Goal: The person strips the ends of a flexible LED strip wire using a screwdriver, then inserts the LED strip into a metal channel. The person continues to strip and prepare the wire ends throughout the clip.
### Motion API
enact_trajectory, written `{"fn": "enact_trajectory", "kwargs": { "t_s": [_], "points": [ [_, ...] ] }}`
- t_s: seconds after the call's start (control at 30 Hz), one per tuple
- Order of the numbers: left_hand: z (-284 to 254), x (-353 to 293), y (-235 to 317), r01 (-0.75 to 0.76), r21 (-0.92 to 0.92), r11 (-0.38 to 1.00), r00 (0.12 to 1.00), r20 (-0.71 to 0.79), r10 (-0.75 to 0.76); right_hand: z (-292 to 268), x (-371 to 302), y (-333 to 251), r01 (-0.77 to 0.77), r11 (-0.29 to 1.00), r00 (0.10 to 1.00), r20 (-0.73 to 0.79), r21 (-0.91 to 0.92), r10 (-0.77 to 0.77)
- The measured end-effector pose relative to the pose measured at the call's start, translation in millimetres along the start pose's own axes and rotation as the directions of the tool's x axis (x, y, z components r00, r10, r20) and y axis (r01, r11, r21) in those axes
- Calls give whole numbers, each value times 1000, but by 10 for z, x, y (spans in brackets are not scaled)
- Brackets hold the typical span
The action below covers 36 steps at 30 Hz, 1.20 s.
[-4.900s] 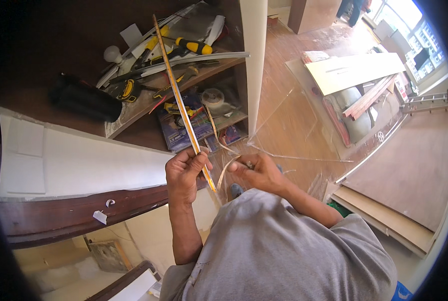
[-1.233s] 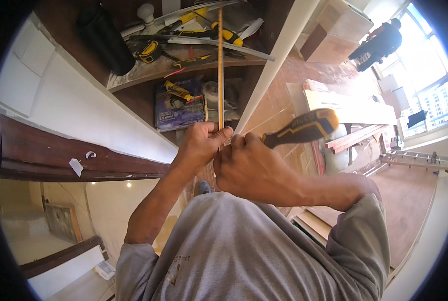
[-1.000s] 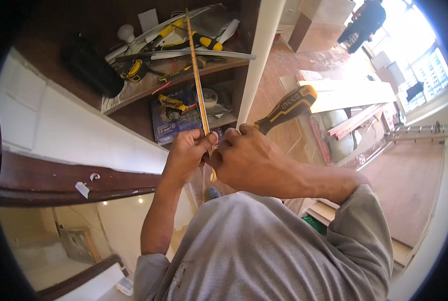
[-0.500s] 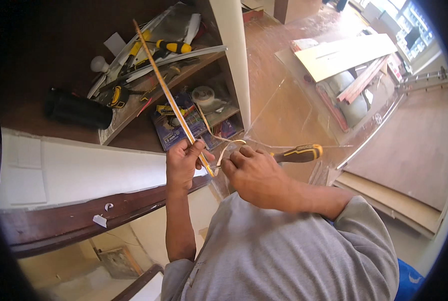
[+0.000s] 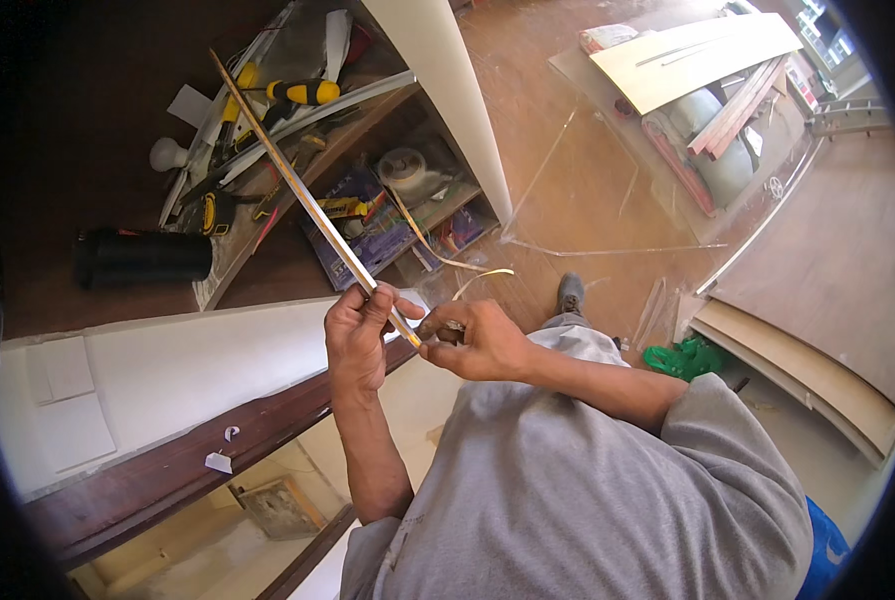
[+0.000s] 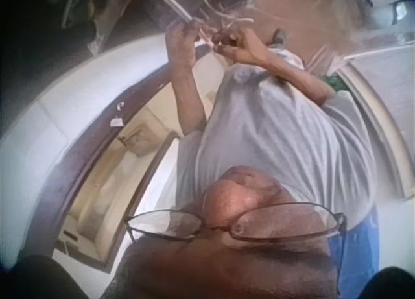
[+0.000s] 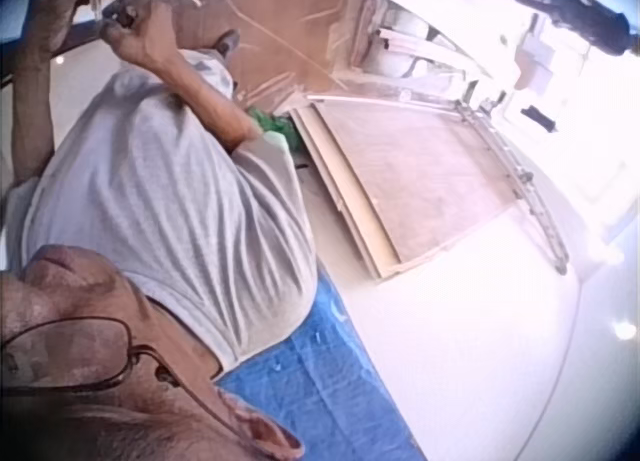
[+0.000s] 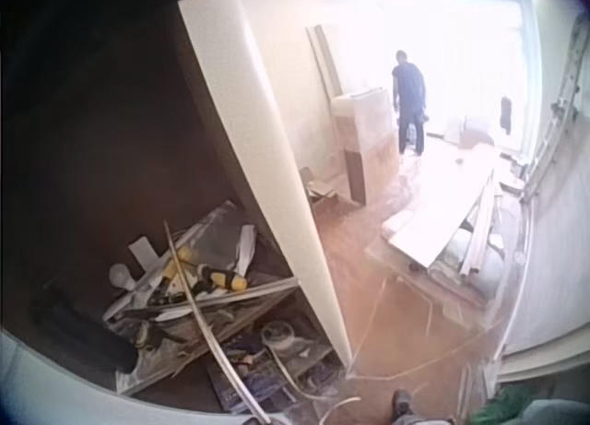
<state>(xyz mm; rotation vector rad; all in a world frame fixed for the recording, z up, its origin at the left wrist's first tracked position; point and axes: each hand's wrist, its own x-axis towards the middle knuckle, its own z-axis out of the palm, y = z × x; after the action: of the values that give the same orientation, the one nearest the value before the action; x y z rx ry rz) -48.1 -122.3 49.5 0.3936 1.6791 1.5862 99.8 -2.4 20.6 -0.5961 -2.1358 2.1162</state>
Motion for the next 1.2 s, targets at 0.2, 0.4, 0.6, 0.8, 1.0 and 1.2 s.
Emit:
{"fn": "enact_trajectory", "kwargs": {
  "t_s": [0.2,0.4,0.6,0.8,1.0,1.2],
  "points": [
    [70,4,-29,-3,-19,1000,999,-44,2,59,52,84,84,996,996,-38,29,-83],
    [153,-3,-29,-74,30,997,988,-132,78,67,74,77,81,995,996,-32,-59,-83],
    [184,6,-46,-39,92,995,983,-175,55,32,77,40,106,988,993,-48,-115,-112],
    [147,-27,-40,-74,114,991,988,-123,88,29,28,-27,63,996,997,-31,-64,-65],
    [100,-88,-68,-95,70,993,989,-107,102,251,-45,25,78,997,987,-139,-17,-80],
    [18,-138,-159,-58,96,994,993,-93,67,499,-111,96,-12,999,971,-238,39,21]
  ]
}}
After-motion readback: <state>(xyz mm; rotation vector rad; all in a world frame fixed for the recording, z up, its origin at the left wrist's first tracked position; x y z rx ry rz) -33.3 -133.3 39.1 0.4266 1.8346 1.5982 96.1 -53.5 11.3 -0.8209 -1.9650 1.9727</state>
